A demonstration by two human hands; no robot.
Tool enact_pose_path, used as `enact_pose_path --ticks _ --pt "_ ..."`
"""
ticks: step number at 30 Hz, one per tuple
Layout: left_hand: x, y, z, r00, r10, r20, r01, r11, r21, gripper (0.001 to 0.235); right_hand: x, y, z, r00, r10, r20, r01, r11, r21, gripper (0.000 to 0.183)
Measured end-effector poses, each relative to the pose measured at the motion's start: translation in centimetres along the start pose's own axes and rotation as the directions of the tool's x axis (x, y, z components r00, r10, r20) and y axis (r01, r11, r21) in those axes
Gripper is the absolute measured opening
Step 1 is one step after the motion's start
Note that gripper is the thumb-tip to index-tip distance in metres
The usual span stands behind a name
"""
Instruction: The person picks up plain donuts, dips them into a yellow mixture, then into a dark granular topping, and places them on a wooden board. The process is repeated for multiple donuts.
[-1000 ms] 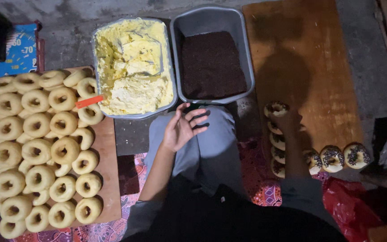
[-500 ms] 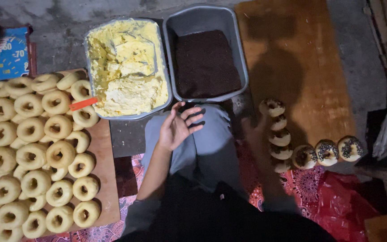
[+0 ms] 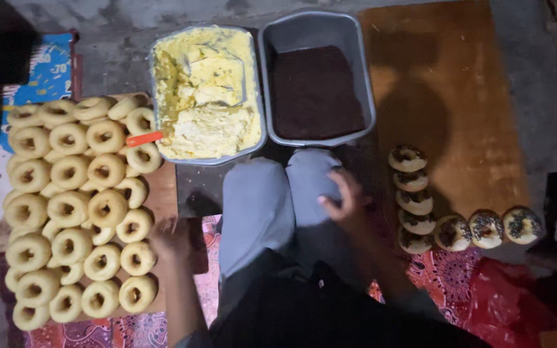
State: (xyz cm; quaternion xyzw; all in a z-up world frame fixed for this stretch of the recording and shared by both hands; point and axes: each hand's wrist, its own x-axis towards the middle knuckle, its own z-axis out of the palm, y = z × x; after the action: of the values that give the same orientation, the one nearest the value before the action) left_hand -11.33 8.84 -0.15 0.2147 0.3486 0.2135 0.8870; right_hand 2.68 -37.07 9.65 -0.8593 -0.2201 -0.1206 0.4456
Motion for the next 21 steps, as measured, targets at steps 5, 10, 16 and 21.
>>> enact_pose_path --ticks 5,10,16,21 --pt "-5.2 5.0 -10.6 0.837 0.165 -0.522 -0.186 0.983 0.014 0.027 -0.6 11.1 -7.4 0.712 0.567 -0.414 -0.640 0.766 -0.052 0.087" --pt "-7.1 4.4 -11.1 0.862 0.155 -0.484 -0.210 0.976 -0.062 0.025 0.0 19.7 -11.5 0.676 0.692 -0.253 -0.734 0.663 -0.149 0.088" --pt "-5.3 2.3 -8.6 0.907 0.169 -0.386 -0.169 0.985 0.033 0.030 1.9 22.7 -11.0 0.637 0.758 -0.139 -0.768 0.609 -0.199 0.090" --pt "-5.6 2.9 -8.5 0.913 0.184 -0.363 -0.174 0.983 0.060 0.028 1.9 23.0 -10.4 0.625 0.771 -0.123 -0.776 0.595 -0.210 0.091"
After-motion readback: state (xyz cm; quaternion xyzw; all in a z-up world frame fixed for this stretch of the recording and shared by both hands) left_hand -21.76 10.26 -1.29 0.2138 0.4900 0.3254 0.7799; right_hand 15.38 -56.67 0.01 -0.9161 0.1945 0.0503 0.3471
